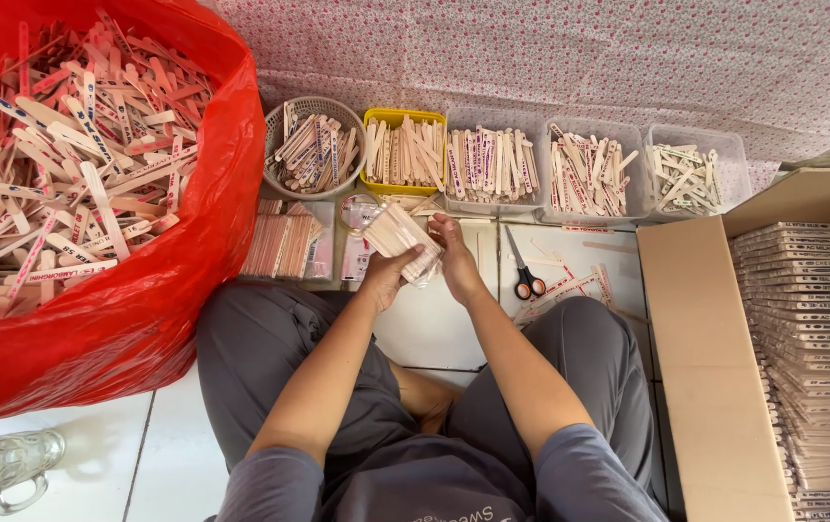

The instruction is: The person sits on the floor and packs wooden popsicle sticks into small clear plastic bags. They gather sticks from nearby containers, align them into bundles, insert them into the bags, and seal them. The person uses scissors to cut the plastic bags as needed.

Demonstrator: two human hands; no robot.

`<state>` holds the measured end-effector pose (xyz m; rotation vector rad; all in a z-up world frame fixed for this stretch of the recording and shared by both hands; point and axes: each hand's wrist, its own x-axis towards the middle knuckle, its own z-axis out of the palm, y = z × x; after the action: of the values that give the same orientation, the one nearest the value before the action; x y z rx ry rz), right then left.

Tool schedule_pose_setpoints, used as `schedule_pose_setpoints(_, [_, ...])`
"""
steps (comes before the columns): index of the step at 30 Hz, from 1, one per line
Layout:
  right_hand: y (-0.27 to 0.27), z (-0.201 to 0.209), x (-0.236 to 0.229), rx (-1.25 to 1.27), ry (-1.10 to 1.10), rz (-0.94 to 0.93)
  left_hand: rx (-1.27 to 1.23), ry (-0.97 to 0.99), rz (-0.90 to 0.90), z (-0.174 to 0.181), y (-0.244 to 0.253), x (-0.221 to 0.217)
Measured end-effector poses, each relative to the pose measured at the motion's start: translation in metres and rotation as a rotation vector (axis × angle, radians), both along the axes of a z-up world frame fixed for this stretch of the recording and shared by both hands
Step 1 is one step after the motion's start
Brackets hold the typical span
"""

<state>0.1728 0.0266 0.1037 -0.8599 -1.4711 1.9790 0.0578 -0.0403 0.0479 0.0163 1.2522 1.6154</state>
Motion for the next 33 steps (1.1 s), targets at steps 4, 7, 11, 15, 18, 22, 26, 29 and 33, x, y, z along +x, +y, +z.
schedule_pose_setpoints(4, [0.056,-0.091,0.018,0.314,-0.481,-0.092,-0.089,-0.011,0.199,-0.029,0.004,-0.018])
schedule_pose_setpoints(7, [0.088,-0.194,0.025,0.578,-0.799,-0.104,-0.170,0.054,0.312,-0.047,0.004,-0.034])
schedule_pose_setpoints(11, [0.057,-0.171,0.006,0.973,-0.890,-0.084,-0.208,-0.022,0.441,-0.046,0.005,-0.039])
schedule_pose_setpoints(15, [0.031,-0.123,-0.009,1.250,-0.931,-0.031,-0.172,-0.069,0.496,-0.062,0.008,-0.040])
schedule_pose_setpoints(18, [0.046,-0.159,-0.009,1.447,-0.908,0.016,-0.171,-0.083,0.506,-0.071,0.008,-0.042])
schedule_pose_setpoints(22, [0.069,-0.203,-0.004,1.513,-0.960,-0.004,-0.154,-0.086,0.518,-0.068,0.016,-0.042])
schedule_pose_setpoints(26, [0.066,-0.180,-0.001,1.415,-1.135,0.052,-0.161,-0.061,0.525,-0.068,0.021,-0.043])
schedule_pose_setpoints(29, [0.071,-0.153,0.001,1.140,-1.246,0.157,-0.171,-0.035,0.529,-0.081,0.023,-0.046])
schedule_pose_setpoints(33, [0.057,-0.076,0.016,0.659,-0.876,0.190,-0.172,-0.042,0.533,-0.089,0.027,-0.049])
